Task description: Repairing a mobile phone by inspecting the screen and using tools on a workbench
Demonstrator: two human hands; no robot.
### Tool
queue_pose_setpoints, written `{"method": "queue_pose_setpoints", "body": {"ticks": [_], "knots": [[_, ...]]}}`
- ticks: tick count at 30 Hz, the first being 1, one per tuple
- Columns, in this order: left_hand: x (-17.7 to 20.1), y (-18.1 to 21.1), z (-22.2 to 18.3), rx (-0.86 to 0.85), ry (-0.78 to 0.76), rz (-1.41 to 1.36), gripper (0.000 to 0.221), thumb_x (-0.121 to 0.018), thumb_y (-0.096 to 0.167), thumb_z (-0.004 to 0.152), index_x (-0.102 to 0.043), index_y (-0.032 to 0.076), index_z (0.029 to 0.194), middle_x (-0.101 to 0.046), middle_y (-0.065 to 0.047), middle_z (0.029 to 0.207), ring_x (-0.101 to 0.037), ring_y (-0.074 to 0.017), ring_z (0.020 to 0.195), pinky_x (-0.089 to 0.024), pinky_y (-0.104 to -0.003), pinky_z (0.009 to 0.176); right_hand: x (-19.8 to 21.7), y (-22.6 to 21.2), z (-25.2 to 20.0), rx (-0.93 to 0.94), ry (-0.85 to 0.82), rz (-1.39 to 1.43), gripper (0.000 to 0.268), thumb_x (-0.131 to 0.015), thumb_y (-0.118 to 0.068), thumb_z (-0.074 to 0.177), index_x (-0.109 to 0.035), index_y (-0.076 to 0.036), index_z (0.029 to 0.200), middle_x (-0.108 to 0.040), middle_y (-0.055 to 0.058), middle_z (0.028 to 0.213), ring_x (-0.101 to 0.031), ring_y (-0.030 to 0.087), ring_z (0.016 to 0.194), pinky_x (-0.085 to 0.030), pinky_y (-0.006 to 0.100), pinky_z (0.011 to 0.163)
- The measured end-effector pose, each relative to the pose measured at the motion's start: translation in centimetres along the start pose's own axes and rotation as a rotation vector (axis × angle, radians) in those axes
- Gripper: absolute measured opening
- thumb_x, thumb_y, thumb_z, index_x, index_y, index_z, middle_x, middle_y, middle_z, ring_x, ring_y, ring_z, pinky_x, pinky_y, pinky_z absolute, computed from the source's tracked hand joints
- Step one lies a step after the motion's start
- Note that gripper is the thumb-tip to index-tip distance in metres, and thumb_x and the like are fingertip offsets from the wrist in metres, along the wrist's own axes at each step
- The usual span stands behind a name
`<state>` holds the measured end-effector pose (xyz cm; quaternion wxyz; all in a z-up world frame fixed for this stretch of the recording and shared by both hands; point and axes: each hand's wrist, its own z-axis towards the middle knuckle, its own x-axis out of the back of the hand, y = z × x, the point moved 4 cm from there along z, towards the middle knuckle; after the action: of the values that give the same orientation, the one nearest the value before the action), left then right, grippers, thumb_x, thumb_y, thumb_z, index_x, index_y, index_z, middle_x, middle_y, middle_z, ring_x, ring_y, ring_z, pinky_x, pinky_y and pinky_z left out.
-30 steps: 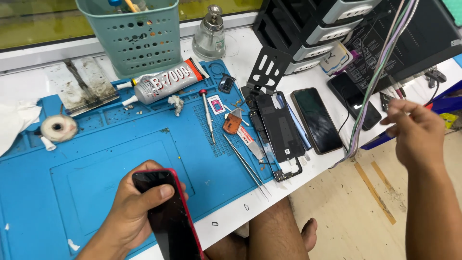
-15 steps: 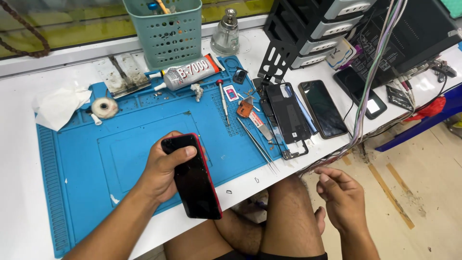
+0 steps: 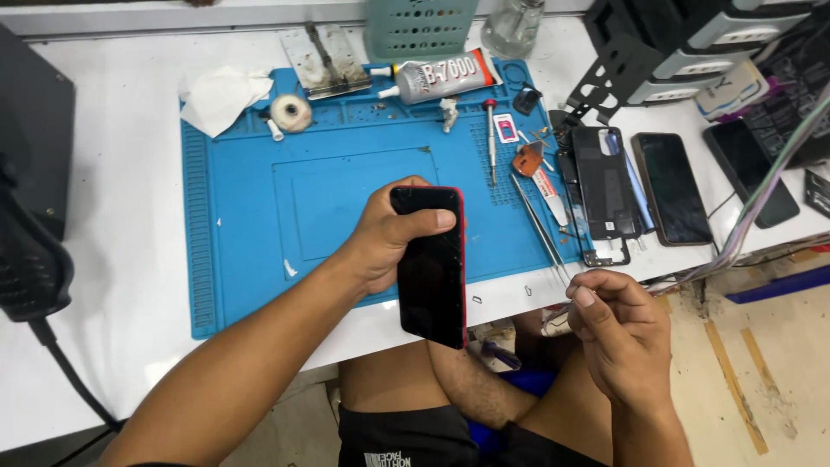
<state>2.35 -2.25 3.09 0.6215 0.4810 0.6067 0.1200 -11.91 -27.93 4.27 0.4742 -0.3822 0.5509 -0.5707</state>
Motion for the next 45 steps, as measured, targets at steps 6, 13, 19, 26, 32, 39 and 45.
{"method": "queue_pose_setpoints", "body": {"ticks": [6,13,19,26,32,39,45], "knots": [[-0.4,0.1,-0.3,0.004,0.007,0.015,0.032,-0.087,0.014,0.065,-0.061,0.011,0.084,-0.069,-0.011,0.071,-0.069,-0.0254,0.06,-0.059,-0.037,0.05,-3.3,-1.5,0.8,0.003,-0.141,-0.047,0.023,-0.064,-0.005,0.097,-0.067,0.005,0.117,-0.066,0.011,0.086,-0.046,0.011,0.061,-0.035,0.021,0.051],[-0.8,-0.9,-0.3,0.033,-0.061,0.059,0.033,-0.088,0.016,0.067,-0.064,0.009,0.088,-0.068,-0.009,0.072,-0.068,-0.0217,0.061,-0.057,-0.034,0.052,-8.1,-6.6,3.7,0.097,-0.284,-0.314,0.022,-0.061,-0.009,0.099,-0.07,0.006,0.113,-0.061,0.01,0.086,-0.044,0.01,0.056,-0.034,0.02,0.049],[-0.8,-0.8,-0.5,0.099,-0.11,0.058,0.04,-0.088,0.02,0.068,-0.066,0.008,0.098,-0.07,-0.01,0.081,-0.07,-0.0225,0.071,-0.059,-0.035,0.059,-10.6,-7.8,5.5,0.093,-0.448,-0.571,0.042,-0.066,-0.01,0.097,-0.065,-0.002,0.138,-0.059,0.001,0.084,-0.046,0.006,0.067,-0.038,0.021,0.058],[-0.9,-1.0,-0.4,0.105,-0.125,0.048,0.04,-0.087,0.024,0.068,-0.065,0.008,0.097,-0.069,-0.009,0.076,-0.067,-0.0195,0.064,-0.057,-0.034,0.053,-11.1,-8.1,7.0,-0.039,-0.565,-0.665,0.052,-0.066,-0.014,0.094,-0.053,-0.009,0.144,-0.065,0.001,0.086,-0.058,0.007,0.074,-0.043,0.022,0.062],[-1.2,-0.9,-0.5,0.116,-0.125,0.121,0.042,-0.087,0.029,0.067,-0.064,0.008,0.095,-0.068,-0.008,0.078,-0.065,-0.0177,0.064,-0.054,-0.032,0.053,-11.3,-8.1,7.7,-0.111,-0.634,-0.684,0.057,-0.066,-0.012,0.093,-0.045,-0.009,0.147,-0.068,0.004,0.085,-0.061,0.011,0.076,-0.043,0.026,0.06],[-1.1,-1.0,-0.5,0.103,-0.111,0.132,0.039,-0.089,0.026,0.066,-0.064,0.01,0.091,-0.067,-0.005,0.075,-0.064,-0.0158,0.064,-0.052,-0.029,0.054,-11.6,-8.2,8.2,-0.179,-0.721,-0.687,0.06,-0.065,-0.01,0.093,-0.042,-0.01,0.148,-0.066,0.006,0.081,-0.059,0.013,0.073,-0.044,0.027,0.058],[-1.3,-0.9,-0.7,0.084,-0.054,0.193,0.038,-0.09,0.027,0.064,-0.064,0.01,0.088,-0.064,-0.003,0.07,-0.06,-0.0129,0.062,-0.048,-0.027,0.053,-11.8,-8.3,8.1,-0.184,-0.729,-0.703,0.059,-0.065,-0.01,0.094,-0.043,-0.011,0.148,-0.067,0.006,0.081,-0.058,0.012,0.072,-0.043,0.027,0.058]]}}
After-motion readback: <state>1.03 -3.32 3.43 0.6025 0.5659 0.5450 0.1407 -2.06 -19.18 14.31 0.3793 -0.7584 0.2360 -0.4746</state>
